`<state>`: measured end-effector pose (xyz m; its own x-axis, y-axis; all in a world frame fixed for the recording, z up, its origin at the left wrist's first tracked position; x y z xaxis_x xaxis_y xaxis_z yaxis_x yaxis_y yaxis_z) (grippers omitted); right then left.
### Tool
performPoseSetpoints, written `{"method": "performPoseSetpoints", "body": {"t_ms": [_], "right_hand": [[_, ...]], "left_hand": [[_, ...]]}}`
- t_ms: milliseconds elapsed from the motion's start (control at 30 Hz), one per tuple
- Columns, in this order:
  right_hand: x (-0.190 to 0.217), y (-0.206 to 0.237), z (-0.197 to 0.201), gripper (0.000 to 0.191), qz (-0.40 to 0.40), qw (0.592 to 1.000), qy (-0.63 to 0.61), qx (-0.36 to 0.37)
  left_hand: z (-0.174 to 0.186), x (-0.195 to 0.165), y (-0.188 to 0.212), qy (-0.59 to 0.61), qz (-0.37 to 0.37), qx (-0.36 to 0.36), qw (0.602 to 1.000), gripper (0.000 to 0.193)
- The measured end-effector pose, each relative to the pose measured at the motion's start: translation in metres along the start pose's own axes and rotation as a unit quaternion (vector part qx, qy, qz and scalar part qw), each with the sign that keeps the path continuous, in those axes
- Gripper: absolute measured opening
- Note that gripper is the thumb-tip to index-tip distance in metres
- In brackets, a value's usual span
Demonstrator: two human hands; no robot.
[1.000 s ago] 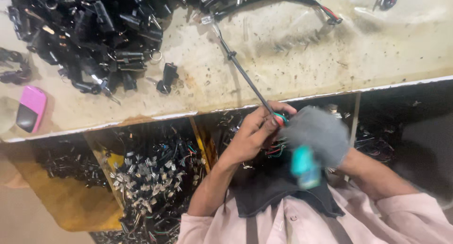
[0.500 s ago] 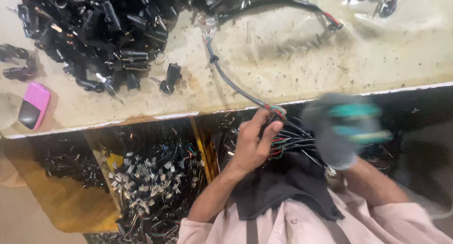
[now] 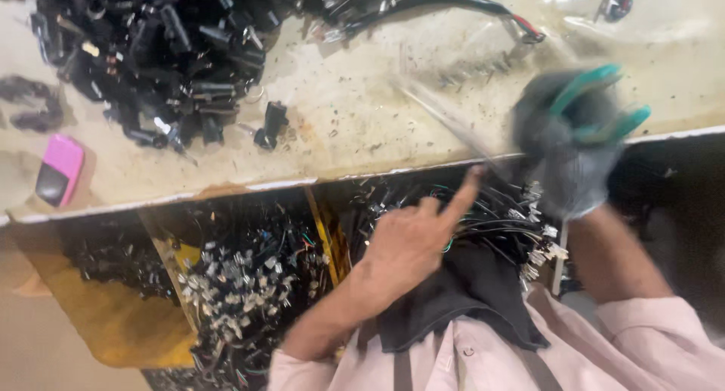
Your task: The person repeatedly picks up black insulated wires from a pile on a workbench, uses pliers to strip the insulation from the ends, and places the stripped wires into a bin below. The process is repeated continuously throughout the clip.
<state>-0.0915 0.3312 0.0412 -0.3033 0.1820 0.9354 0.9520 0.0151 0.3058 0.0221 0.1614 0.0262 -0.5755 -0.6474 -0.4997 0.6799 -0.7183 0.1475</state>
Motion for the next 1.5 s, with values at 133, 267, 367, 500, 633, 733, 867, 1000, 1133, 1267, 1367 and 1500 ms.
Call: {"method": "performPoseSetpoints", "body": {"t_ms": [133, 267, 367, 500, 633, 733, 867, 1000, 1133, 1267, 1367, 1500], "right_hand": [[0.023, -0.045, -0.003, 0.015, 0.311, 0.782, 0.537, -0.047], [-0.014, -0.036, 0.011, 0.021, 0.306, 0.714, 0.627, -0.061], [-0.033, -0.003, 0.010, 0.021, 0.260, 0.756, 0.598, -0.058], [-0.033, 0.001, -0.005, 0.029, 0.155, 0.741, 0.653, -0.020], [0.002, -0.016, -0.017, 0.022, 0.135, 0.837, 0.530, 0.024], [0.014, -0.007, -0.012, 0.005, 0.076, 0.912, 0.400, 0.049], [0.006, 0.044, -0.033, 0.038, 0.268, 0.826, 0.420, 0.264], [-0.030, 0.053, -0.047, 0.019, 0.343, 0.724, 0.516, 0.304], [-0.037, 0.055, -0.058, 0.024, 0.344, 0.735, 0.514, 0.277], [-0.038, 0.037, -0.034, 0.011, 0.015, 0.938, 0.307, 0.160], [-0.023, 0.036, -0.026, 0.016, 0.113, 0.936, 0.321, 0.091], [-0.027, 0.020, -0.015, 0.013, 0.050, 0.977, 0.188, 0.089]], "left_hand": [[0.013, 0.033, 0.027, 0.015, 0.054, 0.033, 0.998, 0.062], [0.079, 0.106, 0.051, -0.297, 0.172, -0.305, 0.889, 0.042], [0.089, 0.145, 0.057, -0.337, 0.192, -0.328, 0.862, 0.033], [0.058, 0.143, 0.056, 0.201, 0.113, -0.467, 0.854, 0.029], [0.012, 0.084, 0.019, 0.548, 0.008, -0.360, 0.754, 0.041], [0.013, 0.058, 0.010, 0.492, -0.067, -0.347, 0.796, 0.033], [-0.008, 0.056, 0.005, 0.529, 0.040, -0.250, 0.810, 0.038], [-0.027, 0.049, 0.001, 0.604, 0.056, -0.252, 0.754, 0.037], [-0.037, 0.047, 0.003, 0.511, 0.109, -0.272, 0.808, 0.039], [-0.038, 0.047, 0.002, 0.576, 0.139, -0.241, 0.769, 0.043], [-0.012, 0.049, -0.007, 0.476, 0.055, -0.287, 0.829, 0.041], [-0.007, 0.063, -0.026, 0.471, 0.081, -0.330, 0.814, 0.035]]}}
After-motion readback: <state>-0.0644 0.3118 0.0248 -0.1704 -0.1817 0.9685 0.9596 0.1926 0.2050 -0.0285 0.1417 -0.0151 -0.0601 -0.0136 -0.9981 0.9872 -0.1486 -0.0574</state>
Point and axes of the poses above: each hand's wrist, its own y-axis away from the middle knuckle, its own z-axis out of the back of the hand, x = y × z, the point moved 6 cm from there along -y, towards the middle knuckle, and after that the axes turned 15 degrees about -z, right-handed, at the moved point
